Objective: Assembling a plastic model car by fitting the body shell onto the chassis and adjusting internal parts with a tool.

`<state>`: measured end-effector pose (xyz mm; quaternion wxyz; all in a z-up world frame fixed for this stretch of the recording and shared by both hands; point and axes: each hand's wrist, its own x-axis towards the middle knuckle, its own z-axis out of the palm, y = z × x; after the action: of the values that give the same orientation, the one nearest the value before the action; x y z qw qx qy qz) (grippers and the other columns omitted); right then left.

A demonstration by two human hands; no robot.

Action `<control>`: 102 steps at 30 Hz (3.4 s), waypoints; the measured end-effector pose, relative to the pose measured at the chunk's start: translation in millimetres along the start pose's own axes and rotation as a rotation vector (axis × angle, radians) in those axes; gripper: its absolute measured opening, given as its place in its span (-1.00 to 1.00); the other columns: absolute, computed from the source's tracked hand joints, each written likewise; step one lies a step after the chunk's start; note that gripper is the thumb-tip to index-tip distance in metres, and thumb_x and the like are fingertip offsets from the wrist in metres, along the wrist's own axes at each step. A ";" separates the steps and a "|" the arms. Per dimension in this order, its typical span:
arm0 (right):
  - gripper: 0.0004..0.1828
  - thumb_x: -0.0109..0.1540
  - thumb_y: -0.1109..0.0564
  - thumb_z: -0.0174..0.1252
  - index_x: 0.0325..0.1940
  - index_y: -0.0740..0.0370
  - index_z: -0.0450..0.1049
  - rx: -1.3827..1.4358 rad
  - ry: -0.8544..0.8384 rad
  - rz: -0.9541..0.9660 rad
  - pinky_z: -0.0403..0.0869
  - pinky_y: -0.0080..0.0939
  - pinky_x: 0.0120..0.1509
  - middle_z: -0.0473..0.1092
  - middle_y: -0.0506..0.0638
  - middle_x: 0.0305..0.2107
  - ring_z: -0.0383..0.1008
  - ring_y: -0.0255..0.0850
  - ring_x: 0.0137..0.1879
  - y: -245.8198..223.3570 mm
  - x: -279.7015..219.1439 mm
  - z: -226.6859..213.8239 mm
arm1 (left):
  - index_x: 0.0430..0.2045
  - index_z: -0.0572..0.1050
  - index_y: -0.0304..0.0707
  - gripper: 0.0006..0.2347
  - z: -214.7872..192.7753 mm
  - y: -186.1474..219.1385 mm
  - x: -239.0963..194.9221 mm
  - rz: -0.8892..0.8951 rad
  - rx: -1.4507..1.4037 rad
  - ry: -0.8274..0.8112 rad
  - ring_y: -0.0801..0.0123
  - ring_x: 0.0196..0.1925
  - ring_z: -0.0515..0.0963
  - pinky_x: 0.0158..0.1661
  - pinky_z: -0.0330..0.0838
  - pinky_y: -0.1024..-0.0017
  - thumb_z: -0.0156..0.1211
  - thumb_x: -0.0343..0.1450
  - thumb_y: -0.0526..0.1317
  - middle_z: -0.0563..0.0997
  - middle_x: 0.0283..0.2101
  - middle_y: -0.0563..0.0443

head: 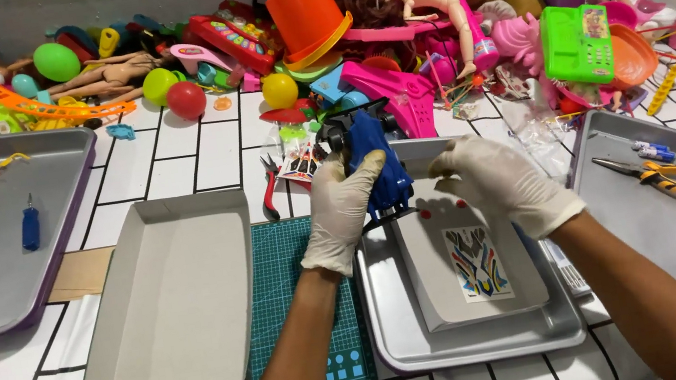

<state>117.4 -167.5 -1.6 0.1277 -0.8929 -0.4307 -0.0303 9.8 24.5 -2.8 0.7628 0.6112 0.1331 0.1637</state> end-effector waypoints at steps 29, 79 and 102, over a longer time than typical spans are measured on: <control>-0.83 0.29 -0.05 0.20 -0.06 -0.12 0.58 -0.191 -0.257 0.161 0.54 -0.10 0.17 0.50 -0.08 -0.23 0.55 -0.14 0.04 -34.5 -9.6 15.3 | -0.02 0.56 -0.37 -0.56 0.1 14.9 -9.3 -0.039 -0.011 0.095 0.34 -0.03 0.58 0.15 0.41 0.24 0.42 0.28 -0.12 0.67 -0.13 -0.20; -0.72 0.19 0.37 0.44 -0.07 0.13 0.66 0.705 0.559 -0.206 0.50 -0.32 0.03 0.53 -0.05 -0.35 0.50 -0.34 -0.23 -43.8 37.9 -40.1 | -0.23 0.51 -0.49 -0.73 -10.7 -20.4 7.3 -0.120 -0.327 -0.051 0.30 -0.41 0.66 -0.36 0.66 0.34 0.20 0.48 -0.13 0.65 -0.40 -0.25; -0.76 0.25 0.40 0.41 -0.04 0.24 0.65 0.451 0.648 -0.354 0.43 -0.27 -0.12 0.50 0.07 -0.31 0.47 -0.15 -0.29 -44.4 34.2 -40.1 | -0.14 0.54 -0.50 -0.73 -5.3 -14.7 1.1 -0.076 -0.373 -0.098 0.33 -0.39 0.65 -0.30 0.64 0.35 0.17 0.49 -0.17 0.63 -0.41 -0.22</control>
<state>106.6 -125.2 51.7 0.4413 -0.6992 -0.5107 -0.2358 10.0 26.8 -18.2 0.8740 0.4612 0.0862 0.1265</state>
